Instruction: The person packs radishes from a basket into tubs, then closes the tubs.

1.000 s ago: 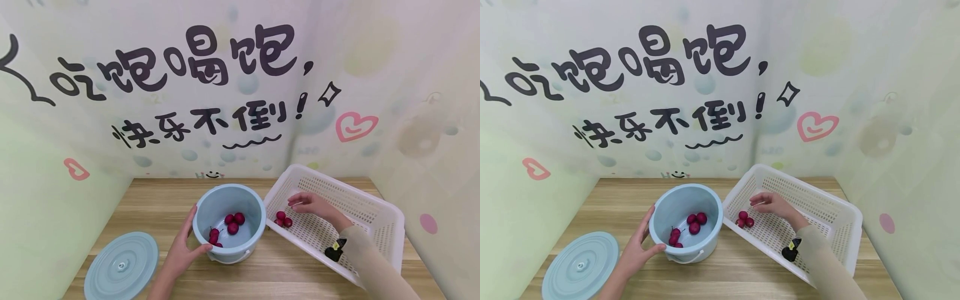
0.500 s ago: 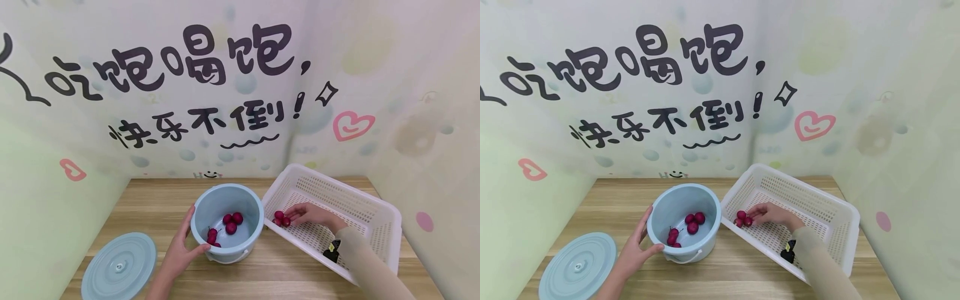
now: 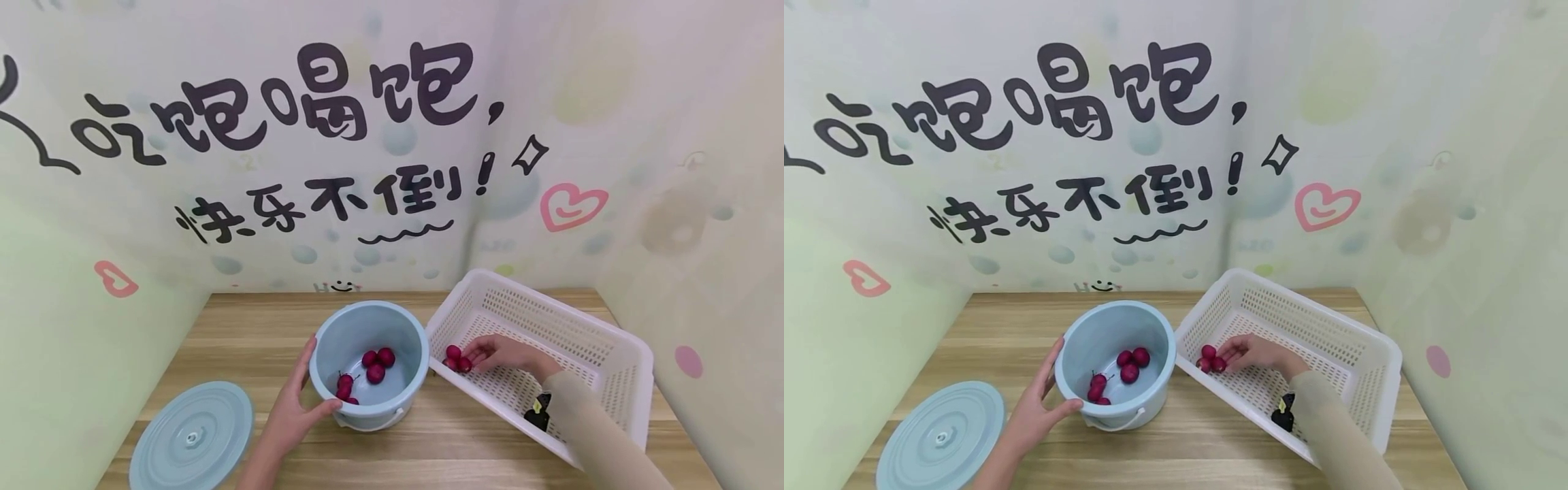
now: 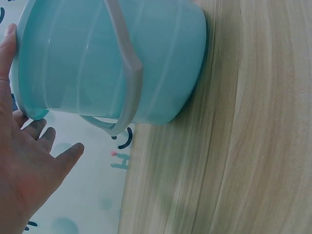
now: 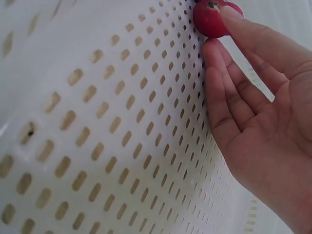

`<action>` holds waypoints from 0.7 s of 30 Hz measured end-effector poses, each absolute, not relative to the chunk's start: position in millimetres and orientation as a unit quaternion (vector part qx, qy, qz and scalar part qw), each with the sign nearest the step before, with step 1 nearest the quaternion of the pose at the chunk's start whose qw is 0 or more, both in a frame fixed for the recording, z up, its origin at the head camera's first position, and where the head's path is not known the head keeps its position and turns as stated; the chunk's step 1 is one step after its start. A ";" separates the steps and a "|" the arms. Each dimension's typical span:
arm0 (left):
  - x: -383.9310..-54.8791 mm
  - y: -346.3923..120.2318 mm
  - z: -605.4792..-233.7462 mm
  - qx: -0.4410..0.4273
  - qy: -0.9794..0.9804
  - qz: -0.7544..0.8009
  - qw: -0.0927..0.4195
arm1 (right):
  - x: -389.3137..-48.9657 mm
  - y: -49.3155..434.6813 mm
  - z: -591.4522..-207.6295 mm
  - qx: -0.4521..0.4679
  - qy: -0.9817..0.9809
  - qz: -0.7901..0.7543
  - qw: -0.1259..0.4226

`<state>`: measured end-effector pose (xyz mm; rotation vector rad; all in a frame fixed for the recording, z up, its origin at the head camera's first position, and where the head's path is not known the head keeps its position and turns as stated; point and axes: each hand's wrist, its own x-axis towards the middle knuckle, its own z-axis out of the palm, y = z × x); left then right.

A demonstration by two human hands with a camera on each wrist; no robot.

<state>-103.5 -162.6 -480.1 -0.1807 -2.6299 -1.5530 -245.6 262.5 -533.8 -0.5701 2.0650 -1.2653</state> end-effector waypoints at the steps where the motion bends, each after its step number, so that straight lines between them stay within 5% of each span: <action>1: -103.7 -162.5 -480.2 -0.059 -0.858 -0.508 0.041 | -245.7 261.9 -533.9 -0.219 0.785 -0.481 0.322; 21: -103.7 -161.4 -480.7 -0.053 -0.862 -0.503 0.043 | -244.5 256.3 -533.2 -0.218 0.809 -0.460 0.293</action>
